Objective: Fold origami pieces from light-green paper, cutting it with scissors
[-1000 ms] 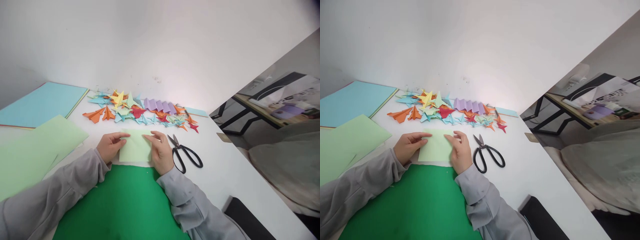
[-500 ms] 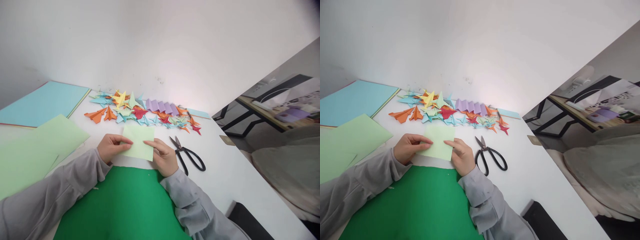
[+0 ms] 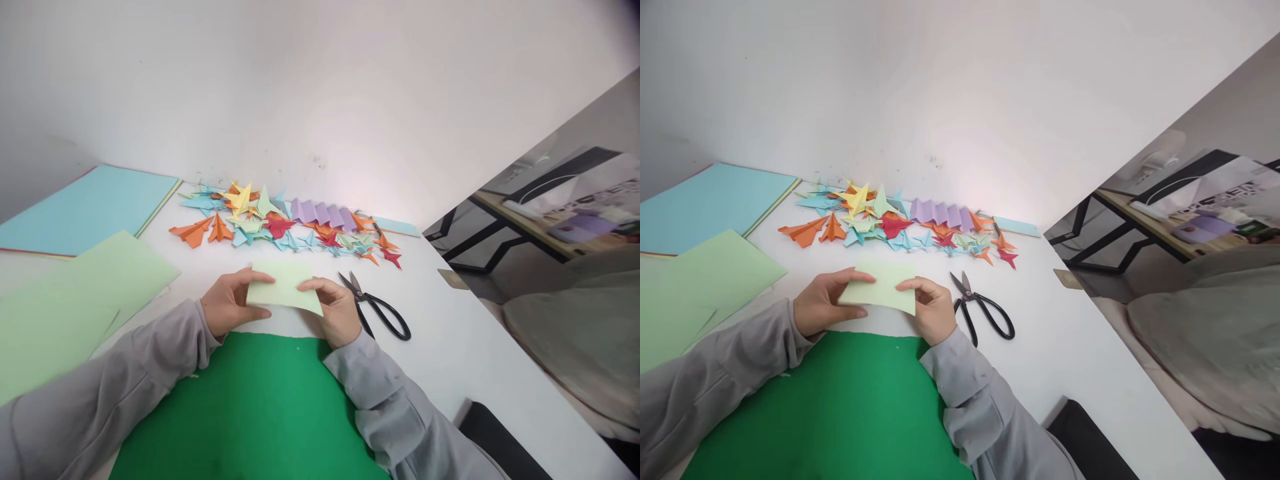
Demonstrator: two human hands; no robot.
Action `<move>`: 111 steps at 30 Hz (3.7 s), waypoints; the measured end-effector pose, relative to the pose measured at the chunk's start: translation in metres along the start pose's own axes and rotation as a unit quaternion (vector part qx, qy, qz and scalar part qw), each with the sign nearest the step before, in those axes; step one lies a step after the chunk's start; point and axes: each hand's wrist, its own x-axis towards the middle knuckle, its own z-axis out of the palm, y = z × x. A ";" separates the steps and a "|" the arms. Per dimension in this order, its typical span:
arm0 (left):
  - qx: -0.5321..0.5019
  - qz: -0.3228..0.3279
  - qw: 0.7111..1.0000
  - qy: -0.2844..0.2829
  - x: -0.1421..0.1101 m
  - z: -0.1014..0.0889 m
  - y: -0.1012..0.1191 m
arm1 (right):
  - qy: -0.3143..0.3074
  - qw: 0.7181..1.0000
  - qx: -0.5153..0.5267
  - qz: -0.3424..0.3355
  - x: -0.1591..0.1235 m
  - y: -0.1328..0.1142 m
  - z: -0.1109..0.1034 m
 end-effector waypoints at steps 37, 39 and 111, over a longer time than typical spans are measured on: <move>-0.005 -0.101 0.987 0.126 -0.001 0.011 0.002 | 0.076 0.993 -0.086 0.030 -0.010 -0.005 0.018; -0.018 -0.096 0.990 0.104 -0.001 0.010 0.001 | 0.047 0.996 -0.074 0.028 -0.010 -0.006 0.019; -0.015 -0.131 0.981 0.146 -0.002 0.014 0.005 | 0.088 0.989 -0.034 0.111 -0.009 0.004 0.016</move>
